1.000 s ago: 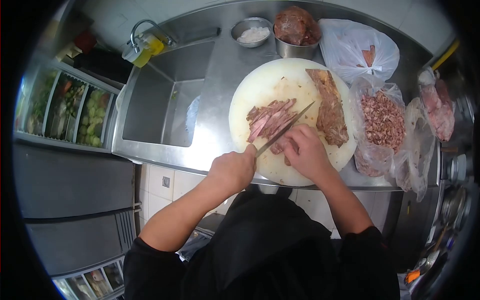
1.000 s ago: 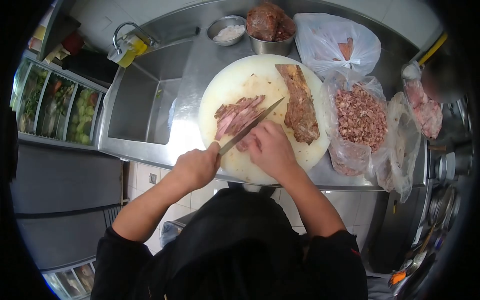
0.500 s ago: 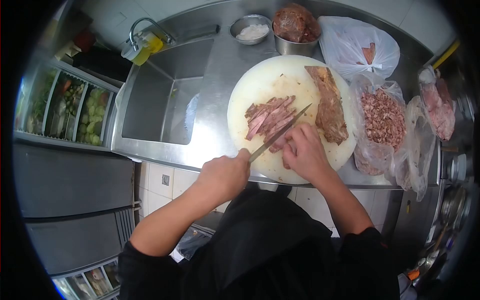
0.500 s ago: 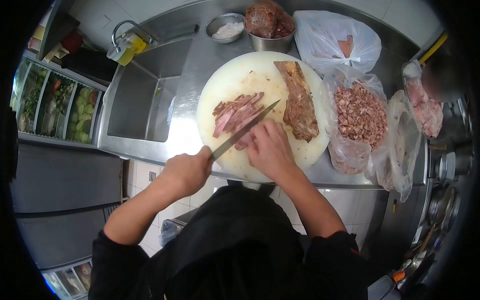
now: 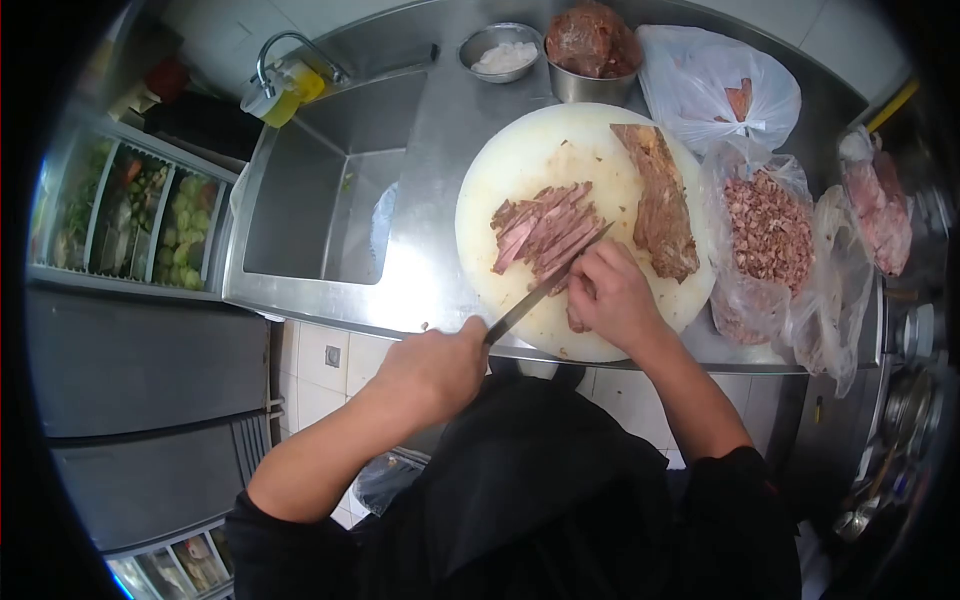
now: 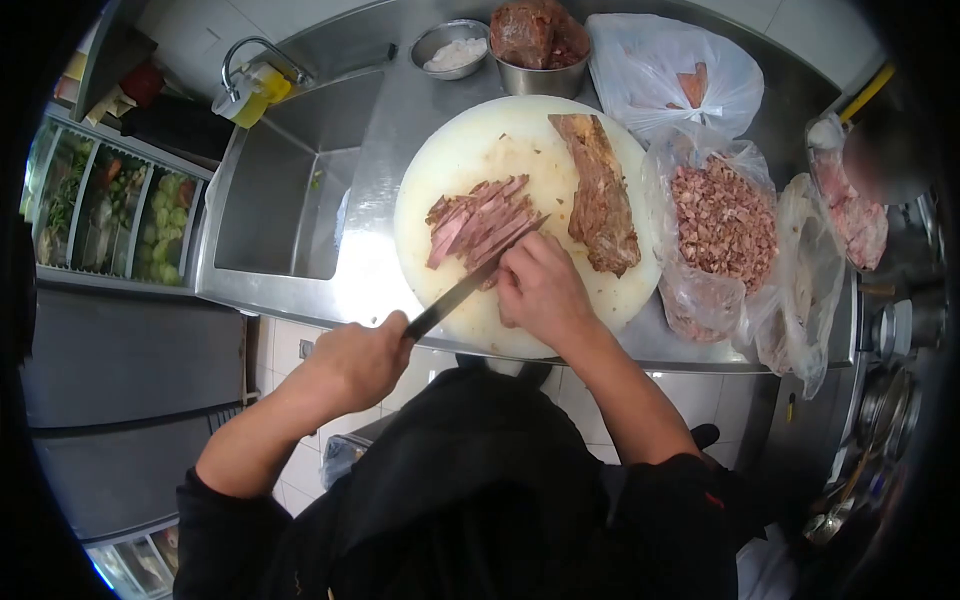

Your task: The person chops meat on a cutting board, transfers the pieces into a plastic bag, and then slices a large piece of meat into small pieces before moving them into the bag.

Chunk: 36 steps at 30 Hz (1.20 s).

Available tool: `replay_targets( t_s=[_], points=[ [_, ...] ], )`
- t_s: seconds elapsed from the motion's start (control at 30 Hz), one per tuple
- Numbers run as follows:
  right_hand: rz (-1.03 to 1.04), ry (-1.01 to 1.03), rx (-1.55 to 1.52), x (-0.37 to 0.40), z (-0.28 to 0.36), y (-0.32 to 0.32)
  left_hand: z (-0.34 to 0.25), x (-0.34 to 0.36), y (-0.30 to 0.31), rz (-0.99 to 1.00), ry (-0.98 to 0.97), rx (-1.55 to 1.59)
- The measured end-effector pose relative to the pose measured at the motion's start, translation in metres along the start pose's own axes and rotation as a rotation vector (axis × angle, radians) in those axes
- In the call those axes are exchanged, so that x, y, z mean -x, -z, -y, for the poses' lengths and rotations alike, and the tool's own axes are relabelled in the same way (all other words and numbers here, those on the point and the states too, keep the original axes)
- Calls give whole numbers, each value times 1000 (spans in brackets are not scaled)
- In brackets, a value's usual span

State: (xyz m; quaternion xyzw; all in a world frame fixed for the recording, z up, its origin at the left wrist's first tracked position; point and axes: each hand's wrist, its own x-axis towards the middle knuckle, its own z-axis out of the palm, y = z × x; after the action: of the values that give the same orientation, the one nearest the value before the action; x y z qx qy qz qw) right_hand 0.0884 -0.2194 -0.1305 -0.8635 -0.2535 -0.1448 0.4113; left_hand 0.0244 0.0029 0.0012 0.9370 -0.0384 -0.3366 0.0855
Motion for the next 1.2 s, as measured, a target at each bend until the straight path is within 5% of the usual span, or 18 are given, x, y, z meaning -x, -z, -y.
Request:
replay_targets(
  t_s=[0.23, 0.43, 0.73, 0.97, 1.2],
  points=[
    [57, 60, -25, -1, -10, 4, -2, -51, -23, -54, -69, 88],
    [389, 106, 13, 12, 1, 54, -1, -9, -2, -111, -47, 43],
    [207, 19, 101, 17, 12, 21, -4, -2, -33, 11, 2, 8],
    [155, -25, 27, 16, 6, 21, -8, 16, 9, 144, 53, -85],
    [91, 59, 96, 15, 15, 23, -3, -25, -22, -25, -61, -2]
  ],
)
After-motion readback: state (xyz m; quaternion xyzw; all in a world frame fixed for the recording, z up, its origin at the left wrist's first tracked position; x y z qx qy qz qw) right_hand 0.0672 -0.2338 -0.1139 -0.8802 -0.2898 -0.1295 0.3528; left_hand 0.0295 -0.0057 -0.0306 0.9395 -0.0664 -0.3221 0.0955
